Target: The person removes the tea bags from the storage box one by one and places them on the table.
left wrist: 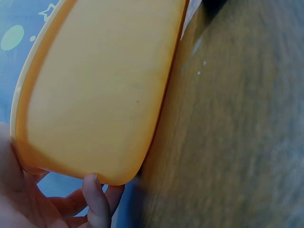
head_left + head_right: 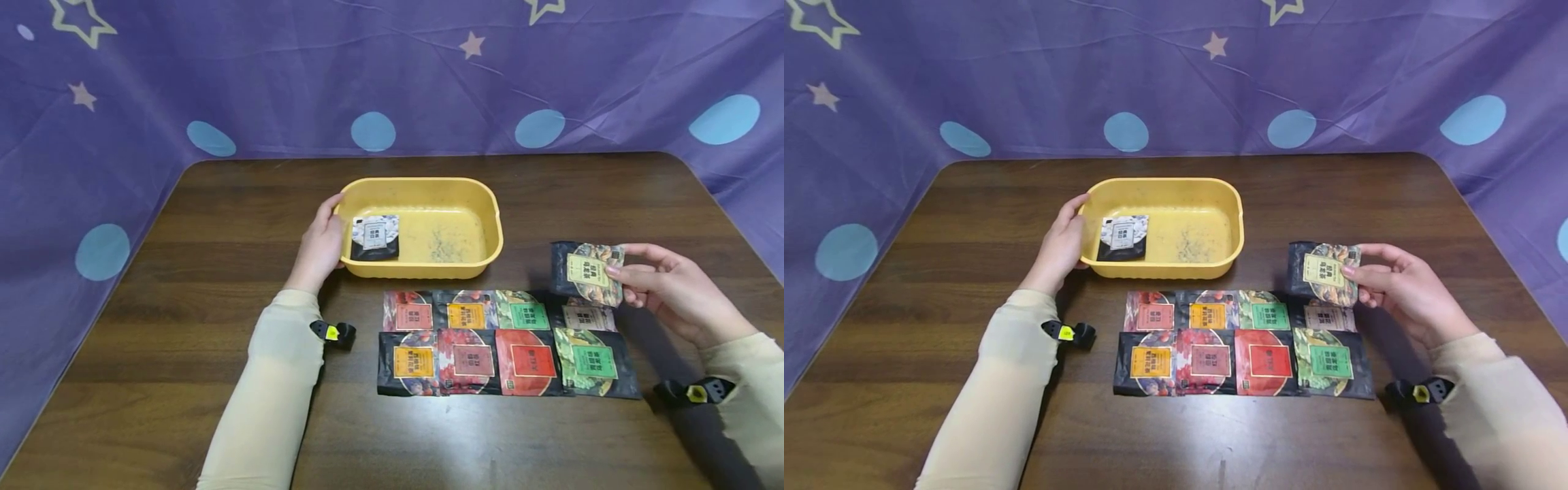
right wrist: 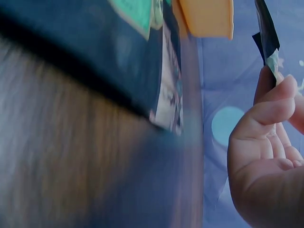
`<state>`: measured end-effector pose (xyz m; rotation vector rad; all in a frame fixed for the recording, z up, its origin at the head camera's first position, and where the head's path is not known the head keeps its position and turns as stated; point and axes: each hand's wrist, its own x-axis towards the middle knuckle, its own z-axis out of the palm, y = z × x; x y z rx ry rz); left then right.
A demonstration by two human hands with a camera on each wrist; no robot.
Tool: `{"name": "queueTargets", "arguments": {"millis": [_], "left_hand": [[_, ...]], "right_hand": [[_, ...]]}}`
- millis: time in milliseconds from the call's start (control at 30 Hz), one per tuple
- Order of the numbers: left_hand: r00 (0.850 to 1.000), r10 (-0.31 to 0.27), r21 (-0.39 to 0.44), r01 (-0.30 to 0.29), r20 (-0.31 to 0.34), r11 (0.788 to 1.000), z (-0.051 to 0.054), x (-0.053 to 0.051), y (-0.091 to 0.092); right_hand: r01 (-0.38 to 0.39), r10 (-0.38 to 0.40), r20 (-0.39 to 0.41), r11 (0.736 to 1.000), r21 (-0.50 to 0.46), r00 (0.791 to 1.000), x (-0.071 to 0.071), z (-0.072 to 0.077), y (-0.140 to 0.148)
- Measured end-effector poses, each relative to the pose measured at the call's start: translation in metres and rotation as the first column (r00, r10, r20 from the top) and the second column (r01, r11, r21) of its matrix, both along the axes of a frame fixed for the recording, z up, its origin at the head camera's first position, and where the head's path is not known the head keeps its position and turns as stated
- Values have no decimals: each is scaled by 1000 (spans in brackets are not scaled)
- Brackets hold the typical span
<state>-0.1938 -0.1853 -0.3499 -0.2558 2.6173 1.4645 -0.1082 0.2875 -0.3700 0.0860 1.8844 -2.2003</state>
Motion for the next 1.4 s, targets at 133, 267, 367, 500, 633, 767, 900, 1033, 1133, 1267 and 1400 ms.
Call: {"name": "queueTargets", "arguments": {"millis": [133,267,367,500,633,767,900,1033,1133,1267,1400], "left_hand": [[1000,3,-1,-3,-3,1000,0,0,0],[1000,5,-1,-5,6,1000,0,0,0],[1000,3,1,-3,10,1000,-1,-1,0],[1000,3,-5,-3,6,1000,-1,-1,0],[1000,4,-9,-4,5,1000,-2,-1,0],[1000,4,-8,-4,3,1000,-2,0,0],[1000,3,-9,-3,-1,1000,-1,0,0],[1000,5,-9,-5,0,1000,-1,0,0],[1000,8,-5,-8,2,1000,0,1,0],[1000,9,2,-9,5,1000,-1,0,0],[1000,6,1,-6,5,1000,-1,0,0]], "right_hand": [[-12,11,11,999,41,1000,4,-4,15],[-19,15,35,993,115,999,8,-6,31],[-24,16,48,982,185,999,11,-7,41],[-40,15,76,941,336,997,13,-8,54],[-77,30,102,867,493,994,14,-12,64],[-119,66,117,839,531,991,17,-17,74],[-147,94,128,849,508,987,20,-21,81],[-159,91,156,846,508,984,20,-21,83],[-165,78,189,847,506,979,19,-21,83],[-168,80,193,848,503,978,19,-23,83],[-172,98,172,854,491,980,20,-25,84]]}}
